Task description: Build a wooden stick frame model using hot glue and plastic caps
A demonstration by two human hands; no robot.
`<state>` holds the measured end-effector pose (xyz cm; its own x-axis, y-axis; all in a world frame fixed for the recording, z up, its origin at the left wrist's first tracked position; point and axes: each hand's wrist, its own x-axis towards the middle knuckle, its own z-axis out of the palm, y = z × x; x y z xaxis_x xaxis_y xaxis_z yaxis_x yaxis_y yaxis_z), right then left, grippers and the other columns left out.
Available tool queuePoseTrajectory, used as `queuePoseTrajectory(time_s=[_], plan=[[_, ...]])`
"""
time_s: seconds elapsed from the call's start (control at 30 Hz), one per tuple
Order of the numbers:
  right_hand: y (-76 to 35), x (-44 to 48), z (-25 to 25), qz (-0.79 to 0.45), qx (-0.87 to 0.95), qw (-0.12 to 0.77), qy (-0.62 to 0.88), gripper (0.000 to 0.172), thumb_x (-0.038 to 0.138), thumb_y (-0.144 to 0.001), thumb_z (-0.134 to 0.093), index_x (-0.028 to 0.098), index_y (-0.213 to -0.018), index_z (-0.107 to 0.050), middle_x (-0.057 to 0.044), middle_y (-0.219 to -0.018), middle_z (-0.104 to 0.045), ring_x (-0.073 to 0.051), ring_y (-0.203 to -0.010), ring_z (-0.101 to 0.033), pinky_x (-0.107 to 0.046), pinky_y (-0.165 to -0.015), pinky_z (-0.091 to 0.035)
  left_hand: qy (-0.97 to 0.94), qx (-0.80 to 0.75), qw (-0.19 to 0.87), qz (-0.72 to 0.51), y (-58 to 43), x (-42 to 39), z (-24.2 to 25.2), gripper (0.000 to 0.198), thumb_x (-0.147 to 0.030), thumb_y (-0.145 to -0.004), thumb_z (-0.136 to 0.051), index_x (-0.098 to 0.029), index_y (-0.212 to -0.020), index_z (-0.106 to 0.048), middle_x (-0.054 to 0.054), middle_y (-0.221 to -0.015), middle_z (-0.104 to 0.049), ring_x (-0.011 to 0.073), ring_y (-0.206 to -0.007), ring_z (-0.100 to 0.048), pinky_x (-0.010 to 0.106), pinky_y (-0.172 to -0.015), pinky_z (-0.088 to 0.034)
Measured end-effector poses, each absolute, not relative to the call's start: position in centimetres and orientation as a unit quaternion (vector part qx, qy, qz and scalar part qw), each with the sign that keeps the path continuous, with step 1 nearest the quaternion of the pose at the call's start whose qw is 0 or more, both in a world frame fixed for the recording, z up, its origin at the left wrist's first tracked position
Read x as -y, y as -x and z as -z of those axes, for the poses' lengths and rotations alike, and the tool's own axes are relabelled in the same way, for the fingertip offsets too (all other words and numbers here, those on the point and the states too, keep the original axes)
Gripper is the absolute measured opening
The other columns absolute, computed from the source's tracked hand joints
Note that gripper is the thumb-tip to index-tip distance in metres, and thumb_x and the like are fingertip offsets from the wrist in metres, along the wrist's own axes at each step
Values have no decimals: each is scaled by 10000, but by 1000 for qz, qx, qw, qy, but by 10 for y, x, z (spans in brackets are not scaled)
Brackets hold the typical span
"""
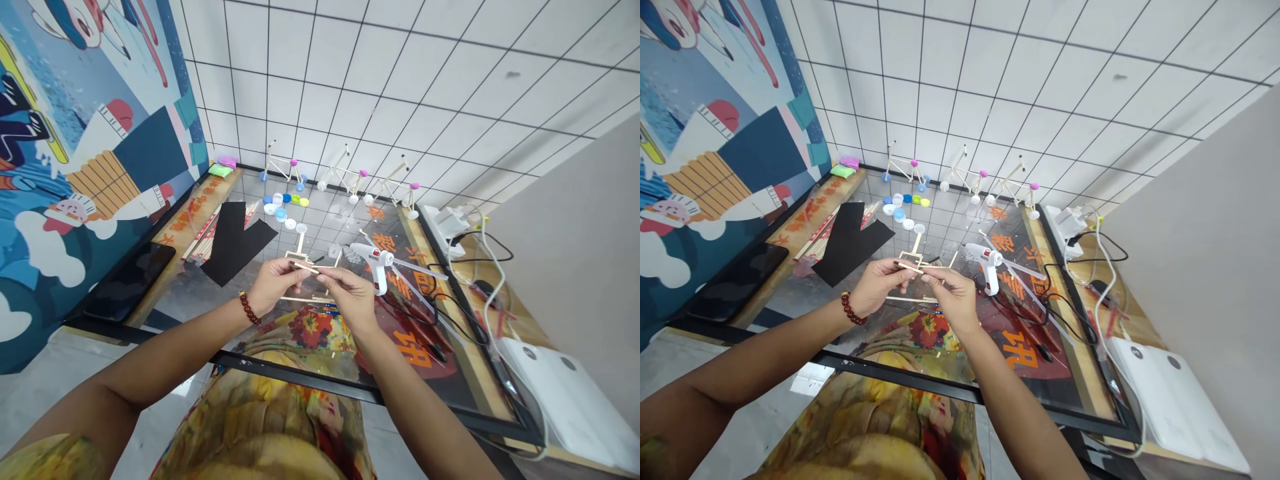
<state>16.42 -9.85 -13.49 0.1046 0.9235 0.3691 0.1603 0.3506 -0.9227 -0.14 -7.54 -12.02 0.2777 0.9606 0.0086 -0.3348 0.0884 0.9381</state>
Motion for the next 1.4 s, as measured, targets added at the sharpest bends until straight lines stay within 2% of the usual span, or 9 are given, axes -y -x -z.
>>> queuePoseTrajectory(time_s=[0.37,0.57,0.77,0.83,0.9,1.03,1.13,1.23,1.4], plan=[[-166,102,129,-234,623,536,519,138,324,-791,-700,203,-726,-686,1,-697,-675,-151,-661,-598,-300,-706,-483,-457,-344,661,-486,3,74,126,223,-328,-686,-782,-128,-727,-692,12,-622,-608,81,-511,-517,223,-494,-452],[-171,102,129,-283,612,542,502,186,344,-882,-573,203,-760,-575,19,-690,-559,-133,-652,-512,-267,-653,-417,-451,-327,664,-499,3,73,123,208,-324,-705,-768,-131,-721,-692,19,-660,-614,78,-537,-510,220,-498,-454],[-177,98,133,-347,573,561,487,431,459,-918,-497,200,-574,-505,12,-566,-506,-134,-575,-479,-278,-604,-410,-438,-330,662,-511,3,73,121,212,-318,-683,-782,-129,-724,-696,11,-648,-602,75,-534,-499,212,-478,-428],[-174,98,132,-337,587,542,499,354,447,-877,-572,195,-629,-582,5,-616,-572,-137,-607,-513,-280,-630,-436,-436,-331,662,-511,3,73,121,213,-319,-680,-784,-130,-732,-699,6,-635,-599,75,-527,-497,212,-478,-427],[-169,99,130,-320,604,534,498,201,403,-814,-663,204,-787,-665,-1,-732,-646,-148,-681,-562,-289,-687,-470,-435,-332,663,-511,3,73,121,213,-318,-677,-786,-133,-738,-699,0,-619,-591,75,-521,-495,213,-479,-429],[-163,101,126,-303,646,526,462,210,328,-796,-694,222,-977,-698,-14,-822,-690,-160,-734,-608,-309,-732,-502,-451,-327,675,-483,4,74,120,220,-326,-684,-781,-131,-746,-700,-3,-611,-585,78,-524,-497,219,-495,-448],[-163,102,124,-279,683,509,444,117,294,-850,-638,228,-909,-715,-29,-858,-714,-167,-769,-630,-323,-756,-501,-471,-325,676,-465,3,76,121,230,-331,-675,-785,-128,-740,-699,-1,-612,-591,78,-524,-501,217,-499,-455],[-164,103,124,-254,688,507,454,111,286,-861,-625,221,-835,-711,-34,-814,-712,-171,-747,-634,-322,-731,-501,-472,-342,661,-472,2,77,122,238,-337,-671,-786,-134,-763,-702,-3,-596,-598,79,-501,-503,219,-491,-451],[-166,102,125,-227,684,513,467,97,261,-862,-623,207,-854,-704,-31,-798,-697,-162,-739,-622,-304,-722,-493,-478,-376,630,-482,4,75,121,246,-345,-674,-780,-118,-650,-690,1,-522,-571,77,-478,-488,214,-486,-430]])
